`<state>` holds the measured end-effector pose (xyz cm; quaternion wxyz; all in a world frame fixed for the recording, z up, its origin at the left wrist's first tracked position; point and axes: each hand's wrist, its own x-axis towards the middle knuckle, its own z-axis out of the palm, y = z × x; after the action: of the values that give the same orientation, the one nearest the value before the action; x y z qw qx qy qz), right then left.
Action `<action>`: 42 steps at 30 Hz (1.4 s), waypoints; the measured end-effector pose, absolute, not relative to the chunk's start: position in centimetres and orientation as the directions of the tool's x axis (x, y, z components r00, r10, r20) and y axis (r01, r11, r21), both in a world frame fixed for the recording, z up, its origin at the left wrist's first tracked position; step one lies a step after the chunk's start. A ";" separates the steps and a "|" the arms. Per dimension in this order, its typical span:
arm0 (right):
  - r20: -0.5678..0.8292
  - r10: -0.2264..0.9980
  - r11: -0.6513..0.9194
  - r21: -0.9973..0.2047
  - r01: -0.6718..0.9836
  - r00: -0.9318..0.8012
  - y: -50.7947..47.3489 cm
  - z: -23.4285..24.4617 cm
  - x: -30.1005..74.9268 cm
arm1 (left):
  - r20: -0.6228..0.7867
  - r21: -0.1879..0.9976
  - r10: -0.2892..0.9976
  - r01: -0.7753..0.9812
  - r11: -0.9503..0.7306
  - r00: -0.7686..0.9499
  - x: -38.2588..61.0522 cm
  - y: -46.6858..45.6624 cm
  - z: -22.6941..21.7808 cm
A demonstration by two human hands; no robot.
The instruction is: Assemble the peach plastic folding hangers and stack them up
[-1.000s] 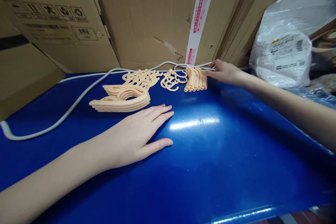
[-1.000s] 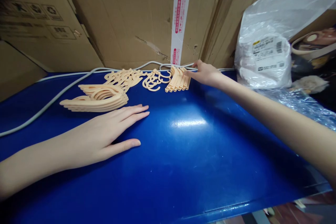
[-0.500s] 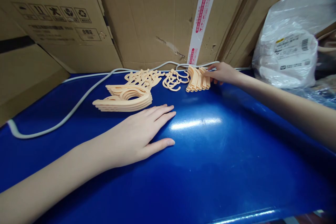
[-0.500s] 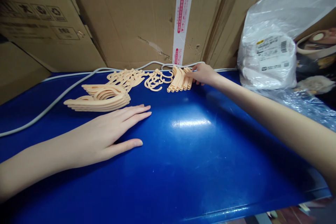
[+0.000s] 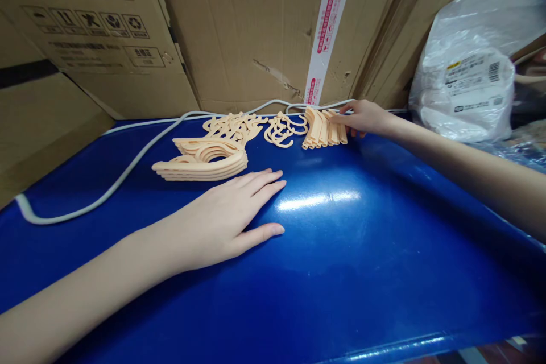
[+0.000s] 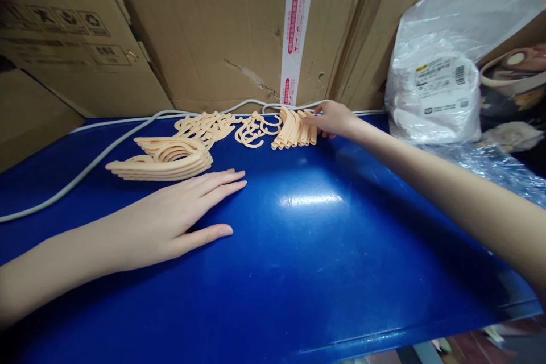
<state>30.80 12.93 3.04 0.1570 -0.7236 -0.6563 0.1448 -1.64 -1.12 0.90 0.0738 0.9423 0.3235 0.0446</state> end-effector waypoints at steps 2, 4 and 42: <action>-0.011 0.995 -0.092 -0.395 0.914 0.096 12.9 3.1 30.8 | 0.037 0.168 0.617 0.604 -0.779 0.786 -1.6 -1.1 0.9; -0.012 0.995 -0.094 -0.382 0.919 0.096 12.9 3.2 30.7 | 0.037 0.168 0.619 0.606 -0.777 0.784 -1.6 -1.2 1.0; 0.237 0.425 0.895 0.039 0.445 -0.874 -2.8 1.5 23.4 | 0.135 0.342 0.710 0.640 -0.688 0.692 -0.3 -3.4 1.4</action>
<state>23.41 -2.82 1.50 0.1116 -0.2249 -0.9669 -0.0459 -0.26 -3.41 1.36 0.1353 0.9097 0.3708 0.1292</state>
